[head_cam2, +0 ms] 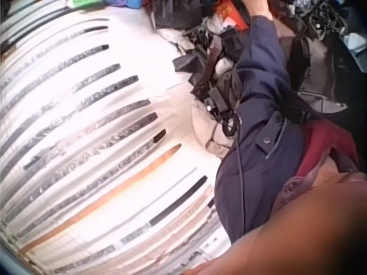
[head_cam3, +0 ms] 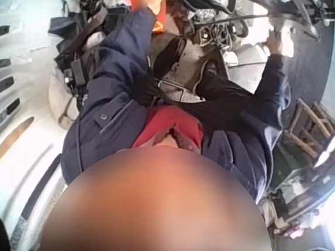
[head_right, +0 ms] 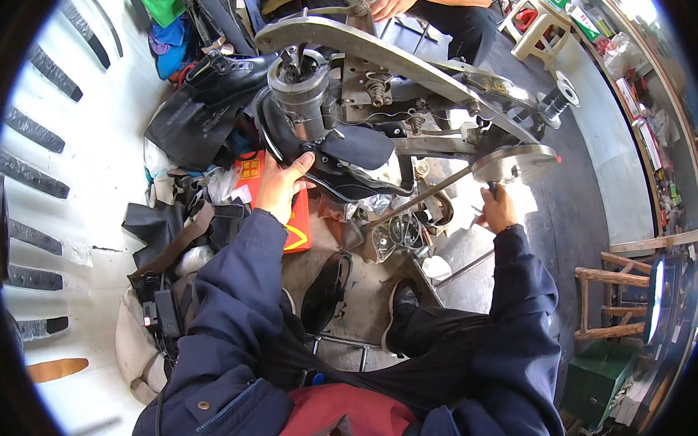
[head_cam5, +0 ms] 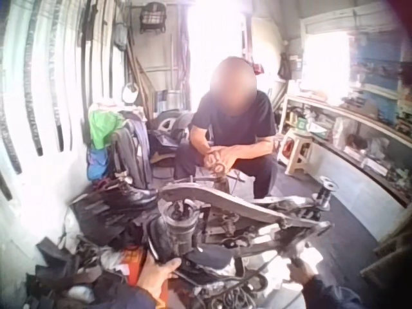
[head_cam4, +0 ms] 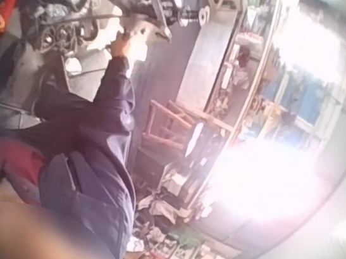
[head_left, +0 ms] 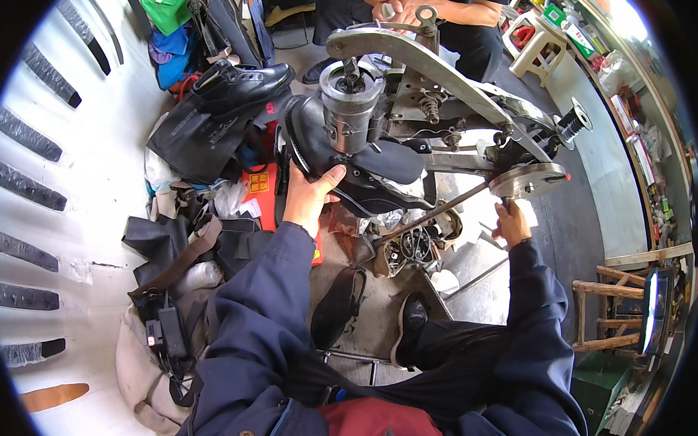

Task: The person operates a heavy-duty sewing machine to stitch a black leather shoe. They guide the shoe around the machine's arm, rotating it to sew different sections of the upper. The person adjusts the shoe's position frequently to align the stitching path.

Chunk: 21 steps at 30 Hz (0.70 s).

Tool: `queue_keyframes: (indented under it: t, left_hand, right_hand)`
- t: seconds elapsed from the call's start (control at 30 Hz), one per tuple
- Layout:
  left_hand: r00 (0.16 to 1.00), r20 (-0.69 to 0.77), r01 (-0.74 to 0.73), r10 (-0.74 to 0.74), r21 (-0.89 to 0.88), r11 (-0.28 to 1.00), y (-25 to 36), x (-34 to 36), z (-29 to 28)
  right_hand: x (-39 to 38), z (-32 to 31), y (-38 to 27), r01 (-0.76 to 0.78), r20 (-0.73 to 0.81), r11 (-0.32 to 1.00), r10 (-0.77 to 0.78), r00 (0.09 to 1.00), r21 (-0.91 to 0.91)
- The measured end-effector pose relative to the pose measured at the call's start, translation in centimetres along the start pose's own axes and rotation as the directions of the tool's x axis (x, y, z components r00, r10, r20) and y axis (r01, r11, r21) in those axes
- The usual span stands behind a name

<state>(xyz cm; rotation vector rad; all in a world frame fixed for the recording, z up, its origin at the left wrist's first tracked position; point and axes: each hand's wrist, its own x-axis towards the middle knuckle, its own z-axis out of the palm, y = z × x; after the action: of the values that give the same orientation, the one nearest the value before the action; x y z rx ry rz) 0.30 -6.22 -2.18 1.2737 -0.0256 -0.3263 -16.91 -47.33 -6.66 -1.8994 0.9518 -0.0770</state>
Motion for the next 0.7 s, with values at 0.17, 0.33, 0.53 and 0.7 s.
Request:
queue_keyframes:
  t: [0.17,0.33,0.53,0.7]
  left_hand:
    - [0.999,-0.042,0.013,-0.011,0.049,0.999,0.1,-0.2,0.2]
    - [0.999,-0.024,-0.022,0.024,0.099,0.995,0.0,0.2,0.0]
    - [1.000,-0.019,-0.022,0.024,0.098,0.995,0.0,0.4,-0.1]
    - [1.000,0.010,0.017,-0.017,0.034,0.999,0.5,0.5,-0.2]
  right_hand:
    - [-4.6,-0.2,-7.1,0.325,-0.009,0.942,-0.325,0.946,0.079]
    - [-3.9,-6.8,-8.5,0.529,-0.339,0.848,-0.507,0.792,-0.031]
    - [1.6,-8.5,-0.9,0.334,-0.446,0.942,-0.304,0.842,-0.013]
    - [2.6,-3.7,2.7,0.139,-0.202,0.983,-0.162,0.966,-0.123]
